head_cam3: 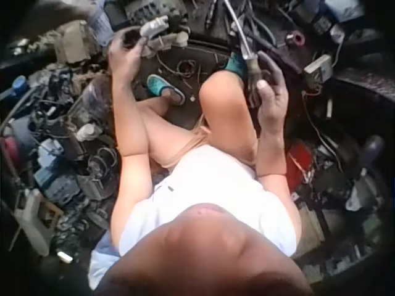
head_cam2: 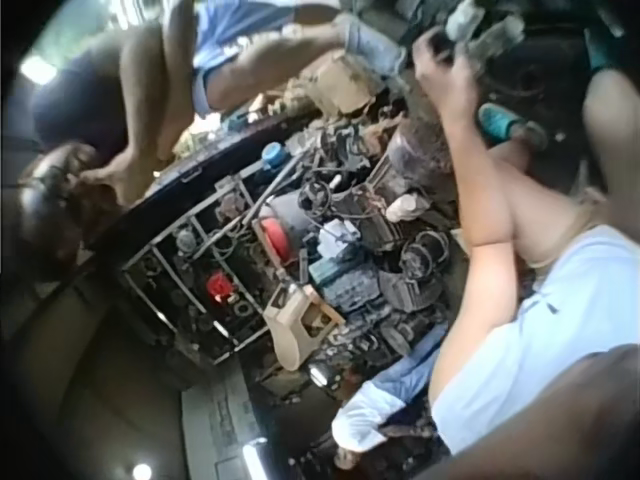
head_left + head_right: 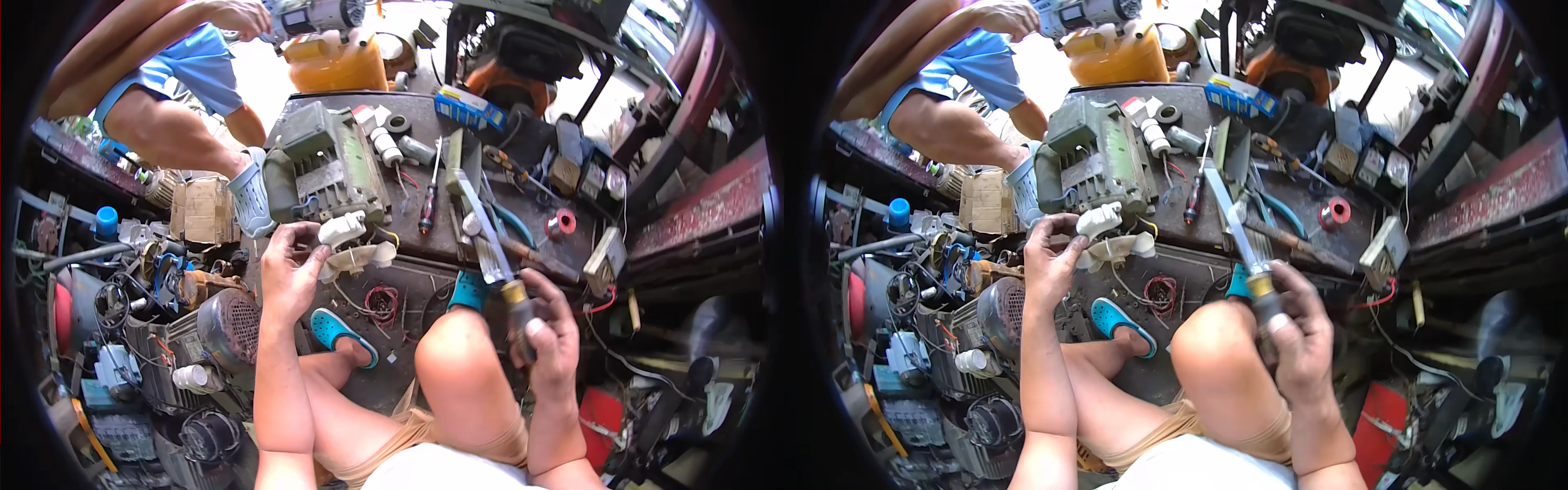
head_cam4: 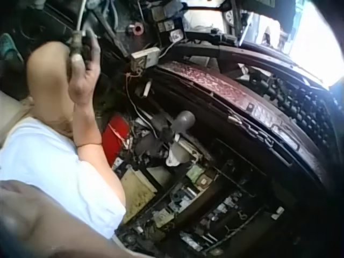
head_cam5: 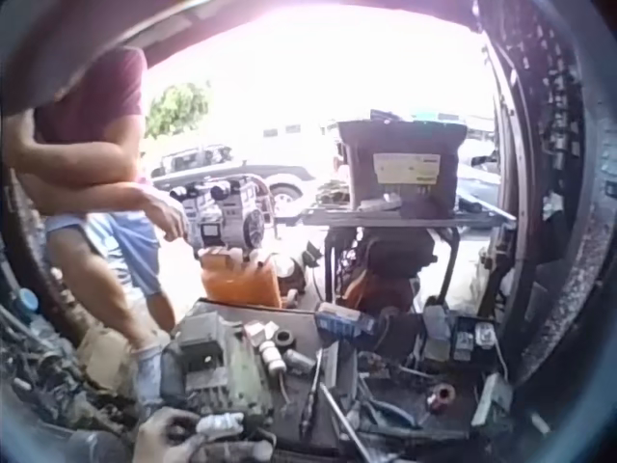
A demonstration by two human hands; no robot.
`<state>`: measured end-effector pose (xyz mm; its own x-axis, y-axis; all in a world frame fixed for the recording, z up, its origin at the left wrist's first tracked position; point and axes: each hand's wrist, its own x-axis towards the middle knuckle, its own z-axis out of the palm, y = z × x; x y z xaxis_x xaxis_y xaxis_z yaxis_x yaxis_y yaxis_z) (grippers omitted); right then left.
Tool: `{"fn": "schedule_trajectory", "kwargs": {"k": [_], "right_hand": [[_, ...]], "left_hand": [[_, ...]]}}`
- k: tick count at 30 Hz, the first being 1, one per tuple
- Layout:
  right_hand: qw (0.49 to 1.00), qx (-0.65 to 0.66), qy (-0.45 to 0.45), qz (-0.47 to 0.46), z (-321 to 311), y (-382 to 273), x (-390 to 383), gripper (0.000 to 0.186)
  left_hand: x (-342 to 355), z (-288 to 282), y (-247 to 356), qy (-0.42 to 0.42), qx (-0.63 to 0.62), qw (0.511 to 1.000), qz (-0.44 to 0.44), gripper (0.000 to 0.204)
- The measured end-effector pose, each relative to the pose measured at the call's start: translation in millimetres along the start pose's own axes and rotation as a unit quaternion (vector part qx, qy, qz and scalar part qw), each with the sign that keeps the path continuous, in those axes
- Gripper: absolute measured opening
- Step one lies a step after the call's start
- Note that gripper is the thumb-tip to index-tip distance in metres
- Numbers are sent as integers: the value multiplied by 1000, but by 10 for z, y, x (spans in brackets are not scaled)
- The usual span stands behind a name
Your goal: Disassemble and repair a mechanical engine component using a screwdriver.
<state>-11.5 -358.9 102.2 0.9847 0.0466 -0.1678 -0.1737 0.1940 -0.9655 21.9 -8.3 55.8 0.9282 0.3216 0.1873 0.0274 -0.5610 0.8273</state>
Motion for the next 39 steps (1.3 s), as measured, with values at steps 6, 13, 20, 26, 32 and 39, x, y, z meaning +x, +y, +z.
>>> {"fn": "schedule_trajectory", "kwargs": {"k": [6,13,20,26,32,39], "right_hand": [[979,-129,-117,-111,346,386,-234,49],[977,-136,-133,-92,423,456,-323,45],[981,-129,-132,-61,494,421,-282,45],[977,-144,-135,-85,491,463,-258,45],[982,-124,-134,-38,487,465,-273,47],[980,-141,-126,-57,544,520,-292,47]], "left_hand": [[-22,7,-31,-5,-99,994,-39,34],[-53,-5,55,2,-138,990,-37,34],[-52,-25,35,4,-146,989,-27,35],[-61,-27,33,9,-116,993,-14,35],[-84,-34,56,13,-111,994,-7,34],[-71,-58,17,2,-103,995,18,34]]}}
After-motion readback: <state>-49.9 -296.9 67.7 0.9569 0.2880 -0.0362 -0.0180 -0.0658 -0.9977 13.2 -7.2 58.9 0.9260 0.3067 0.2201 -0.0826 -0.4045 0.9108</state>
